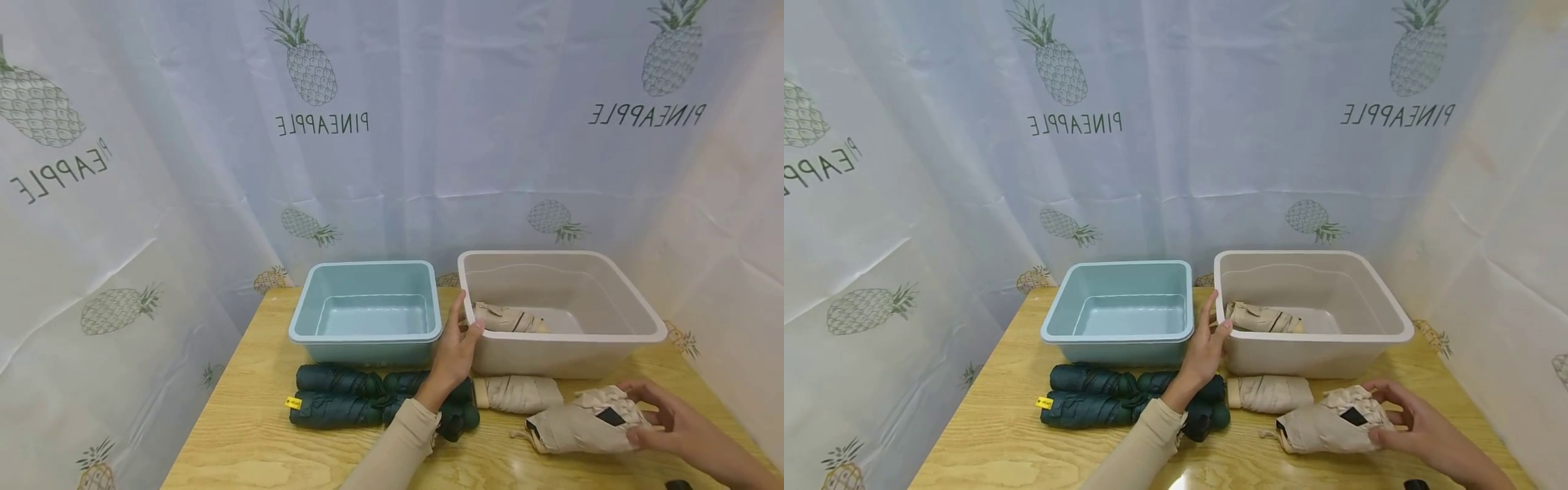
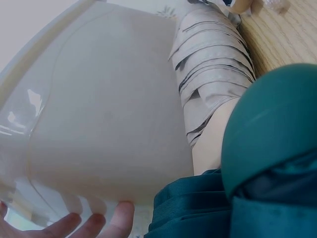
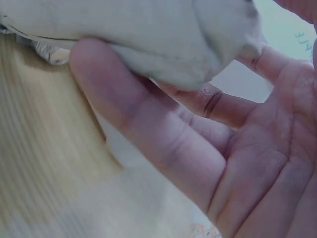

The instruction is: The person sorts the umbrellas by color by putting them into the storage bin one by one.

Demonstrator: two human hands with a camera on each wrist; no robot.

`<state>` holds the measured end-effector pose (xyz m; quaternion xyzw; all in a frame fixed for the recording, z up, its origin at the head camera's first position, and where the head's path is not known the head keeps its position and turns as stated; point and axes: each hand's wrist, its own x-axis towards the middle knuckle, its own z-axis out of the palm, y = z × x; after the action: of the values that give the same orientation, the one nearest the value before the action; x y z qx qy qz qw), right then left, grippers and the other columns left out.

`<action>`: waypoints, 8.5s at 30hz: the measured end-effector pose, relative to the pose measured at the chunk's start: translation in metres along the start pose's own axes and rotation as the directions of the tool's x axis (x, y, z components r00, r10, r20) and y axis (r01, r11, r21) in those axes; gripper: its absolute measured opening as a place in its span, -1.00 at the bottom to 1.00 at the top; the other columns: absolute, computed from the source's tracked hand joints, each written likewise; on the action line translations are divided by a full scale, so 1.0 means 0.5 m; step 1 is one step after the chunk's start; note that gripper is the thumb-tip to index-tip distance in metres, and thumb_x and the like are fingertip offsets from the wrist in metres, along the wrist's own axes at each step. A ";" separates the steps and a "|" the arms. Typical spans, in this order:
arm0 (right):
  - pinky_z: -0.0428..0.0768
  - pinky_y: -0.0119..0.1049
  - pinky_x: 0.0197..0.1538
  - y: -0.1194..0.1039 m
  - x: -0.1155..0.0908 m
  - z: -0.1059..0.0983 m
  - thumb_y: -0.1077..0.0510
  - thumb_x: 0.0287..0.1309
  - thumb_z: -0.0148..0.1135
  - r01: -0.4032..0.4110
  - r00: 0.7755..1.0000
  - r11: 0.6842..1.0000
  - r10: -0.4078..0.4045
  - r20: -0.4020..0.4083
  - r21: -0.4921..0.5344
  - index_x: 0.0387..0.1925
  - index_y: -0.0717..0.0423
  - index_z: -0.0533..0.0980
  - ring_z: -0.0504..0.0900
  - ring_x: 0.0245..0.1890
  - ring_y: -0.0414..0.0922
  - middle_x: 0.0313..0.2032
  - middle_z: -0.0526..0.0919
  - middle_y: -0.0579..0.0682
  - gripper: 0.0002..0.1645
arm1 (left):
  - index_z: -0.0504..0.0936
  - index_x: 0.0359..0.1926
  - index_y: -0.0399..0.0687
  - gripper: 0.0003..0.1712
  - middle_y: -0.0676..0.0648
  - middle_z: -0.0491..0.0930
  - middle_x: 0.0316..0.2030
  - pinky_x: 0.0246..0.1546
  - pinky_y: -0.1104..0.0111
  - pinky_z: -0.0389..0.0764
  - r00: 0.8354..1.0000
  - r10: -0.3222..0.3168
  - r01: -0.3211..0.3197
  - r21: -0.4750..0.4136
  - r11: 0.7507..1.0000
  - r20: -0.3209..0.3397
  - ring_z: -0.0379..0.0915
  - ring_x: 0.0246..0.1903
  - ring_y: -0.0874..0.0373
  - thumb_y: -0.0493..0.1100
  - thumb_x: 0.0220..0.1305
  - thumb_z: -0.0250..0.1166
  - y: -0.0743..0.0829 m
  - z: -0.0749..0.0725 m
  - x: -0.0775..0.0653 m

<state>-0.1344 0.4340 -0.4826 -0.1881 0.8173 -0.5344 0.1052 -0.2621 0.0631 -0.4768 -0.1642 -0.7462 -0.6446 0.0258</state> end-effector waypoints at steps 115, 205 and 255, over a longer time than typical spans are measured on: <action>0.70 -0.06 0.10 -0.304 0.493 -0.060 0.25 0.31 0.26 -0.277 0.943 0.956 0.290 -0.163 0.099 0.50 0.26 0.01 0.64 -0.22 -0.18 0.04 0.35 0.17 -0.11 | -0.01 0.59 0.61 -0.24 -0.11 0.35 0.43 0.06 0.05 0.61 1.000 0.005 -0.004 -0.034 0.999 0.009 0.48 0.23 -0.09 0.23 0.48 0.06 -0.008 -0.014 0.002; 0.71 -0.39 -0.08 -0.159 0.184 0.116 0.59 0.36 -0.09 0.392 0.892 0.919 -0.373 -0.256 0.029 0.08 0.43 0.46 0.74 -0.14 -0.23 -0.16 0.71 -0.02 -0.65 | 0.00 0.60 0.56 -0.24 -0.11 0.40 0.40 0.01 0.10 0.65 1.000 0.012 -0.012 -0.019 1.000 -0.003 0.51 0.23 -0.06 0.23 0.48 0.06 -0.008 -0.005 0.003; 0.57 -0.51 -0.03 0.033 0.157 0.176 0.15 0.10 0.53 0.042 0.989 0.970 -0.074 -0.128 -0.241 0.34 0.32 0.31 0.52 0.05 -0.50 0.19 0.49 0.29 -0.14 | -0.04 0.60 0.60 -0.24 -0.13 0.39 0.40 0.10 0.09 0.61 1.000 0.016 -0.015 -0.034 0.999 0.020 0.51 0.27 -0.09 0.20 0.50 0.06 -0.010 -0.004 0.005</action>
<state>-0.1761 0.3336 -0.5312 -0.1865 0.8748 -0.4470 0.0104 -0.2664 0.0609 -0.4807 -0.1770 -0.7342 -0.6551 0.0204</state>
